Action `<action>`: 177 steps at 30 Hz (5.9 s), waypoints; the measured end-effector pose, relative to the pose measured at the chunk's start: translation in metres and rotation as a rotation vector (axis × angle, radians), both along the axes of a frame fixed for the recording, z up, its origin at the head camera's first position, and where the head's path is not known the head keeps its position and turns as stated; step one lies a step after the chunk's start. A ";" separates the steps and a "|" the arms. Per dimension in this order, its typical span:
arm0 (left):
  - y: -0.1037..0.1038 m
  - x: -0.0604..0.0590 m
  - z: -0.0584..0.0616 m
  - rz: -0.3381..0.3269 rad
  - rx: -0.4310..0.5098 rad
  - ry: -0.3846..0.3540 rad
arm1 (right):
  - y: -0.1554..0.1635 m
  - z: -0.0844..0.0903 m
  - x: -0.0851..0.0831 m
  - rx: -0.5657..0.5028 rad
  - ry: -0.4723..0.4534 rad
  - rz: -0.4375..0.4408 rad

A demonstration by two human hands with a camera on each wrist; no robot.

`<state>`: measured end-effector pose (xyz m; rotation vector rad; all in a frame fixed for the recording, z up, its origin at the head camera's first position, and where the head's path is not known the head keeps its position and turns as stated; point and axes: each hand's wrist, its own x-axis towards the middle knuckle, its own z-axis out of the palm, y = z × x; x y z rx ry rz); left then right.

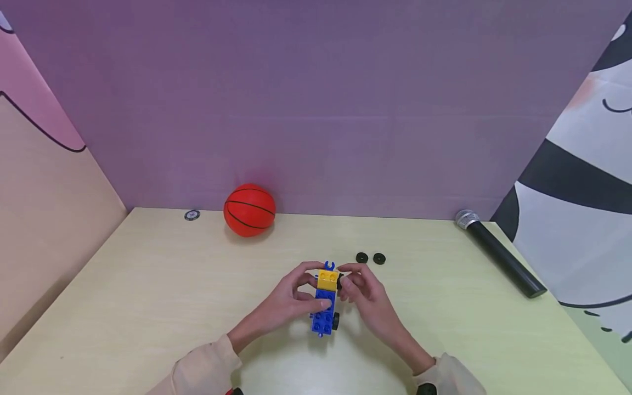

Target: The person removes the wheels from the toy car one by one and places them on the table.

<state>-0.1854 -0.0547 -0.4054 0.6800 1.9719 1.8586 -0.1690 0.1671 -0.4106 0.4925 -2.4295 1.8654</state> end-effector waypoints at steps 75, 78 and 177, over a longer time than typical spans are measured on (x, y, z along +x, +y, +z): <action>-0.003 0.000 0.002 -0.066 0.026 -0.005 | -0.012 -0.019 -0.001 -0.017 0.243 0.016; -0.003 -0.001 0.002 -0.064 0.028 0.004 | -0.013 -0.018 0.000 -0.039 0.191 0.008; 0.002 0.003 -0.002 -0.045 0.008 0.029 | -0.006 -0.022 -0.009 0.102 0.614 -0.017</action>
